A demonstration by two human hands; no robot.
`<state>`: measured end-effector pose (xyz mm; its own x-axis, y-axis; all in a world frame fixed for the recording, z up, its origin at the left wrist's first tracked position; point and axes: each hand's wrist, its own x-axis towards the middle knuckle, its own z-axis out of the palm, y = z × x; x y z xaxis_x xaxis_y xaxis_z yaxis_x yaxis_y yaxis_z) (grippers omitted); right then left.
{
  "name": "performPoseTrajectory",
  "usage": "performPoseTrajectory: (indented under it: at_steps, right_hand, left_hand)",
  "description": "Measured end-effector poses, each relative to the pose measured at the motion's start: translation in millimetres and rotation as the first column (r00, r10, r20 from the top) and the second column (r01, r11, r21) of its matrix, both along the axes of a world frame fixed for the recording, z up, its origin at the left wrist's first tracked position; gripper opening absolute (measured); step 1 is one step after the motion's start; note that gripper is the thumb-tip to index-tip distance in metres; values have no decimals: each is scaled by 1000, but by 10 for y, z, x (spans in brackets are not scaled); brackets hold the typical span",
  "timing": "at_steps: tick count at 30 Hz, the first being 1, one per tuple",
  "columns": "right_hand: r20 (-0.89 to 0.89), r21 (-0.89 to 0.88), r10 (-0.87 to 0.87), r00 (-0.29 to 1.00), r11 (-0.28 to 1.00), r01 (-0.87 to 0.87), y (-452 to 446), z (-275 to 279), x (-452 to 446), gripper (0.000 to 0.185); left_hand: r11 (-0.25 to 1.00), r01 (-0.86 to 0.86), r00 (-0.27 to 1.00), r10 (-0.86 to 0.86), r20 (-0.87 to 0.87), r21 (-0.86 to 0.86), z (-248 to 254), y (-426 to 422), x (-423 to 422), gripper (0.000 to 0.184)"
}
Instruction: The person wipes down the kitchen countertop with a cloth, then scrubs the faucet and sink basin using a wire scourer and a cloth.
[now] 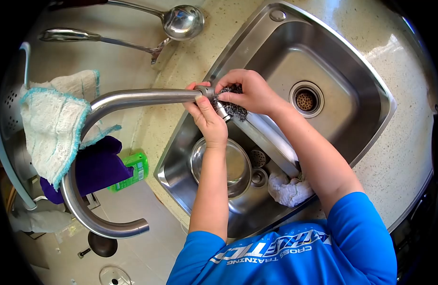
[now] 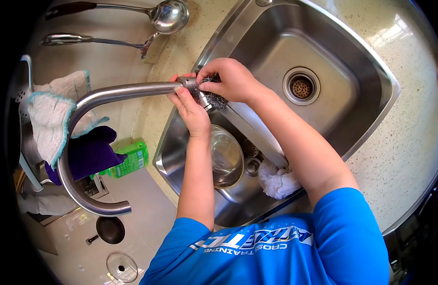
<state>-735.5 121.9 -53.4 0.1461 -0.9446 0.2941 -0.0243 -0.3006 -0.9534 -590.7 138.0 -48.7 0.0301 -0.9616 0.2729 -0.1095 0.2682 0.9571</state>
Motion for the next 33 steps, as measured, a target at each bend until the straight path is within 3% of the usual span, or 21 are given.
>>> performPoseTrajectory:
  at_steps: [2,4,6,8,10,12,14,16,20,22,24,27,28,30,31,32,33]
  right_hand:
    - [-3,90,-29,1000,995,29,7,-117,29,14]
    - [-253,-42,-279,926,960,277,-12,-96,46,14]
    - [-184,19,-242,953,968,250,-47,-52,21,13]
    - [89,110,-50,995,993,40,-63,-16,6,10]
    - [54,150,-51,997,988,42,-11,-101,50,11]
    - [-217,131,-183,959,968,214,13,-128,37,15]
    - [-293,82,-267,918,950,303,5,-107,35,16]
    - [-12,251,-134,991,959,133,-22,-137,20,12]
    - [49,243,-81,995,968,67,11,-209,52,12]
    - [-301,140,-58,952,985,104,96,-114,61,17]
    - [-295,114,-89,951,985,128,79,-171,59,20]
    - [-83,217,-58,995,973,75,-11,-221,8,16]
    - [-84,217,-55,995,974,72,-20,-214,19,16]
    - [375,339,-81,924,939,-55,-60,-183,42,15]
    - [270,208,-69,961,978,12,-31,-125,65,11]
    - [377,229,-62,924,973,-29,-14,-140,137,13]
    - [376,290,-42,926,954,-74,-22,-183,122,13]
  left_hand:
    - [1000,-16,1000,16,8,8,23,30,-39,45]
    - [1000,-8,1000,8,21,-2,37,15,-35,45]
    - [1000,-7,1000,7,-3,-1,15,7,-25,44]
    - [1000,-12,1000,13,16,-23,-3,-2,-16,44]
    - [1000,-15,1000,15,13,-14,22,12,-31,44]
    - [1000,-6,1000,7,7,-7,36,14,-50,44]
    - [1000,-5,999,6,34,-10,44,18,-36,44]
    - [1000,-8,999,8,43,6,64,35,-49,44]
    - [999,-30,999,30,34,-10,43,28,-56,44]
    - [1000,-26,999,27,37,-13,35,26,-68,44]
    - [999,-33,999,33,22,5,37,28,-57,44]
    - [999,-19,997,22,79,-30,14,8,-8,44]
    - [999,-22,997,25,78,-30,3,2,-6,44]
    - [997,-33,998,36,42,-74,-28,-15,-21,43]
    - [997,-36,999,38,39,-73,-31,-15,-24,43]
    - [998,-22,999,23,25,-56,-25,-10,-21,43]
    - [999,-9,1000,9,13,-37,-17,6,-14,44]
